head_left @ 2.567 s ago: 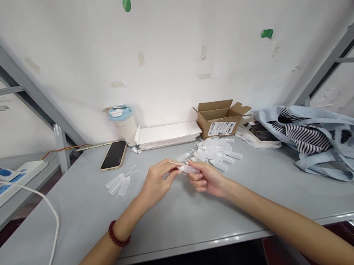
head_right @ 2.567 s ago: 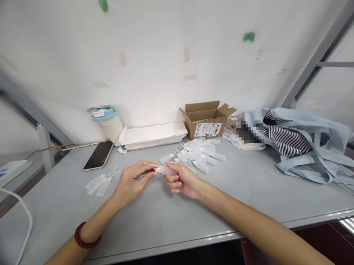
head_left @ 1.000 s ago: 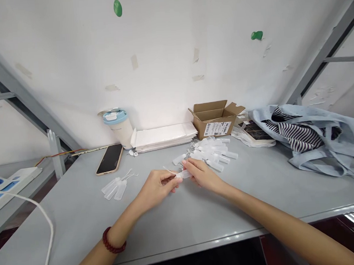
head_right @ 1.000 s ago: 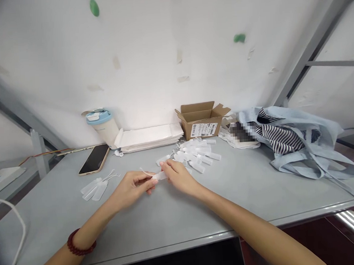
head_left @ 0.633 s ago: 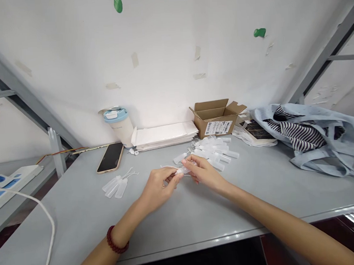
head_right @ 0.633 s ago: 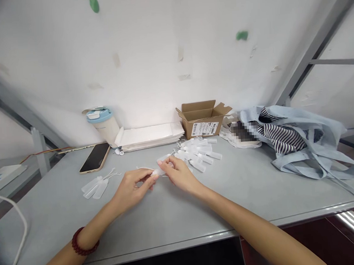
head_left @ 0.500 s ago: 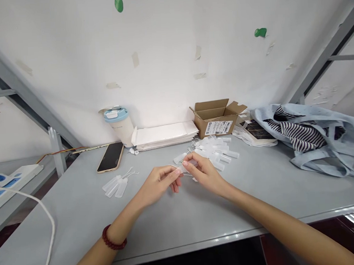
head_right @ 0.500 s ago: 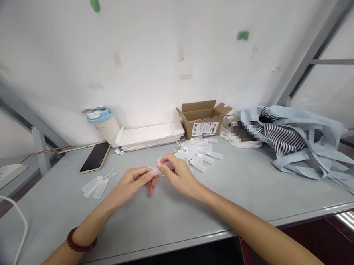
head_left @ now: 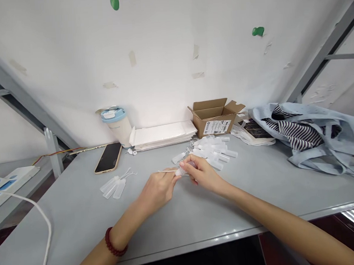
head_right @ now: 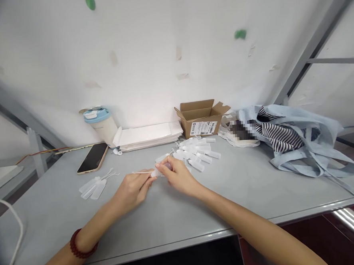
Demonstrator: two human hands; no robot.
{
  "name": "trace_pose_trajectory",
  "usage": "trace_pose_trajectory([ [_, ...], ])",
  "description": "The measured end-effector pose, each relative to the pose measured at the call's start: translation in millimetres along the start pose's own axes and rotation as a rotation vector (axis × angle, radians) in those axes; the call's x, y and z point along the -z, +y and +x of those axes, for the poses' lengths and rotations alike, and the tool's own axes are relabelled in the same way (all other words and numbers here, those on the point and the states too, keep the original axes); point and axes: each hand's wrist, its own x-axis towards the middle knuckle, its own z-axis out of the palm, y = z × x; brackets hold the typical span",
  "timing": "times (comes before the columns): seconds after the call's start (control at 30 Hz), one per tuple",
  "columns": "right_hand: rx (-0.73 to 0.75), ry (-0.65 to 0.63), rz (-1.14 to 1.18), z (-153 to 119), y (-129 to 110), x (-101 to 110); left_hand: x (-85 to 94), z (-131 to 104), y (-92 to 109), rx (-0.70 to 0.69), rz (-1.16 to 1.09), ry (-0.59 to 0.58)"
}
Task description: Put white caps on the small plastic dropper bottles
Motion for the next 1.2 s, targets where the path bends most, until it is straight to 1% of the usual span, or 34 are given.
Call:
trace_pose_trajectory([
  [0.07,-0.060,-0.025,0.082,2,1,0,-5.4,-3,-3,-0.116,0.182,0.055],
  [0.1,-0.067,-0.028,0.109,3,2,0,-6.5,-3,-4,-0.131,0.216,0.063],
  [0.13,-0.062,-0.028,0.123,3,2,1,-6.5,-3,-4,-0.115,0.205,0.062],
  [0.17,-0.048,-0.026,0.125,3,3,1,-5.2,-2,-3,-0.073,0.156,0.052],
  [0.23,-0.001,-0.025,0.102,3,3,1,0.3,0,0,0.068,-0.011,-0.008],
  [0.33,0.078,-0.034,0.051,1,2,3,11.0,5,5,0.283,-0.289,-0.175],
  [0.4,0.132,-0.043,0.004,0,0,4,15.9,7,8,0.359,-0.437,-0.260],
  [0.47,0.160,-0.038,-0.049,-2,-1,4,16.8,8,9,0.367,-0.487,-0.286],
  [0.5,0.157,-0.027,-0.073,-2,-1,4,15.6,7,8,0.344,-0.461,-0.269],
  [0.57,0.121,0.007,-0.088,-2,-1,3,10.5,5,7,0.250,-0.327,-0.184],
  [0.63,0.062,0.041,-0.053,-1,0,1,3.7,2,4,0.108,-0.144,-0.072],
  [0.7,-0.009,0.046,0.023,1,1,-1,-2.1,-1,2,-0.033,0.041,0.006],
  [0.77,-0.090,0.027,0.107,2,1,-1,-5.3,-3,2,-0.139,0.229,0.056],
  [0.83,-0.160,0.007,0.163,4,0,-1,-6.0,-3,3,-0.216,0.380,0.091],
  [0.93,-0.268,-0.018,0.208,5,-1,1,-5.7,-2,5,-0.289,0.471,0.127],
  [1.0,-0.328,-0.054,0.243,7,0,2,-6.1,-1,3,-0.290,0.453,0.131],
  [1.03,-0.332,-0.069,0.256,8,2,3,-6.3,0,2,-0.273,0.432,0.130],
  [1.1,-0.267,-0.057,0.242,10,4,5,-5.4,1,-4,-0.201,0.368,0.111],
  [1.13,-0.206,-0.018,0.204,11,5,7,-3.8,1,-8,-0.142,0.336,0.097],
  [1.2,-0.063,0.122,0.049,14,6,14,2.7,2,-19,0.024,0.295,0.047],
])
